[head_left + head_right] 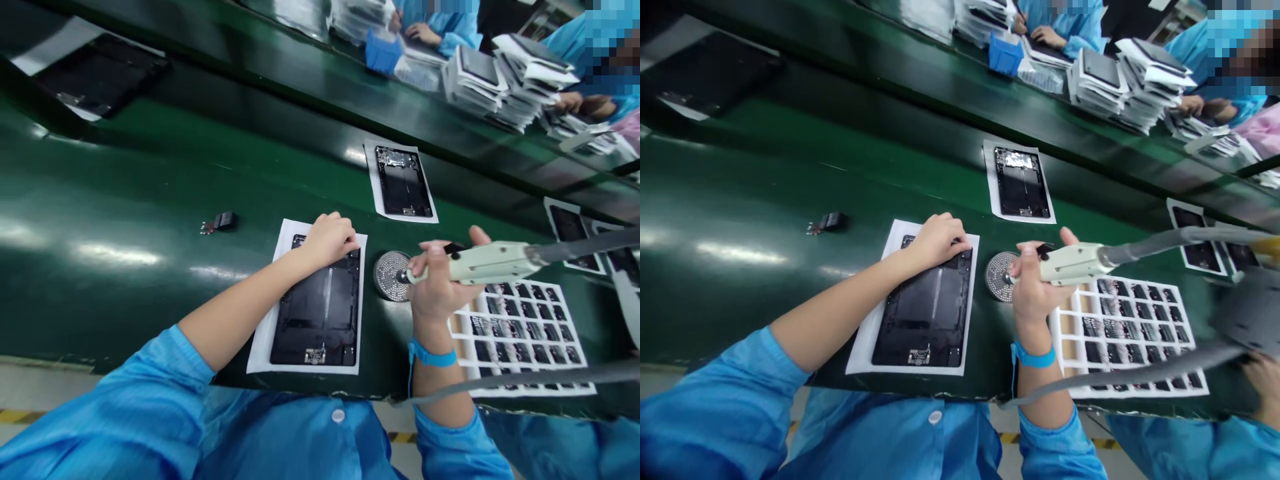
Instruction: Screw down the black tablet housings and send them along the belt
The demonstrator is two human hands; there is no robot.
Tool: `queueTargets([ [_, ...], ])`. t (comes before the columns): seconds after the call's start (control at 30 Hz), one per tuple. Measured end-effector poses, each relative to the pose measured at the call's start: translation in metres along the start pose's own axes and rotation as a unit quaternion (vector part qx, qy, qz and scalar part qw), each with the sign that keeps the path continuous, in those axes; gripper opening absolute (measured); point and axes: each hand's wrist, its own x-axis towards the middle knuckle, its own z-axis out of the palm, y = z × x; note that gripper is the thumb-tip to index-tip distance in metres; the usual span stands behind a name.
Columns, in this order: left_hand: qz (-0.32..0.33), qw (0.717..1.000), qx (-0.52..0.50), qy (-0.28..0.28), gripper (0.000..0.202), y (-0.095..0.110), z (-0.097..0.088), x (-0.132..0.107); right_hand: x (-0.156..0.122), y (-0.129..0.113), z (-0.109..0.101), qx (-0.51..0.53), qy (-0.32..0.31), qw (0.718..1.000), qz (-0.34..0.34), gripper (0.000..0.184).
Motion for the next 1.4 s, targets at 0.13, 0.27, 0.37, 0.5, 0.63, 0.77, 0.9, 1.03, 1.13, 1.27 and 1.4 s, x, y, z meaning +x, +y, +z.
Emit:
queueTargets([
  [0.13, -0.01, 1.0, -0.002, 0.005, 0.016, 0.002, -0.001, 0.001, 0.009, 0.003, 0.04, 0.016, -0.021, 1.0, -0.013, 0.058],
  [0.27, -0.003, 1.0, -0.005, -0.001, 0.015, 0.004, -0.002, 0.002, 0.007, 0.026, 0.068, 0.029, -0.045, 0.999, 0.009, 0.064],
  [0.37, 0.0, 1.0, -0.014, -0.004, 0.016, 0.005, -0.002, 0.003, 0.004, 0.039, 0.071, 0.002, -0.05, 0.999, 0.008, 0.064],
  [0.5, 0.004, 1.0, -0.021, 0.005, 0.018, 0.005, 0.001, 0.004, 0.003, 0.044, 0.068, -0.028, -0.047, 0.999, -0.005, 0.067],
  [0.63, 0.009, 1.0, -0.023, 0.012, 0.02, 0.004, 0.002, 0.005, 0.004, 0.044, 0.068, -0.022, -0.054, 0.998, -0.002, 0.066],
  [0.77, 0.004, 1.0, -0.023, 0.006, 0.019, 0.004, 0.002, 0.005, 0.003, 0.043, 0.069, -0.006, -0.05, 0.999, -0.002, 0.061],
  [0.9, 0.001, 1.0, -0.025, 0.005, 0.018, 0.005, 0.001, 0.005, 0.0, 0.048, 0.075, -0.024, -0.051, 0.998, -0.004, 0.06],
  [1.03, 0.01, 1.0, -0.02, 0.007, 0.015, 0.003, -0.001, 0.003, 0.001, 0.05, 0.079, -0.028, -0.062, 0.998, 0.013, 0.067],
  [1.13, 0.011, 1.0, -0.013, 0.011, 0.013, 0.0, -0.001, 0.003, 0.007, 0.038, 0.063, -0.025, -0.044, 0.999, 0.007, 0.066],
  [1.27, 0.006, 0.999, -0.032, 0.02, 0.016, -0.004, 0.005, 0.006, 0.009, 0.011, 0.009, -0.03, 0.022, 0.998, -0.055, 0.048],
  [1.4, 0.002, 0.998, -0.062, 0.029, 0.019, -0.007, 0.009, 0.008, 0.0, 0.003, -0.038, -0.063, 0.057, 0.995, -0.056, 0.043],
])
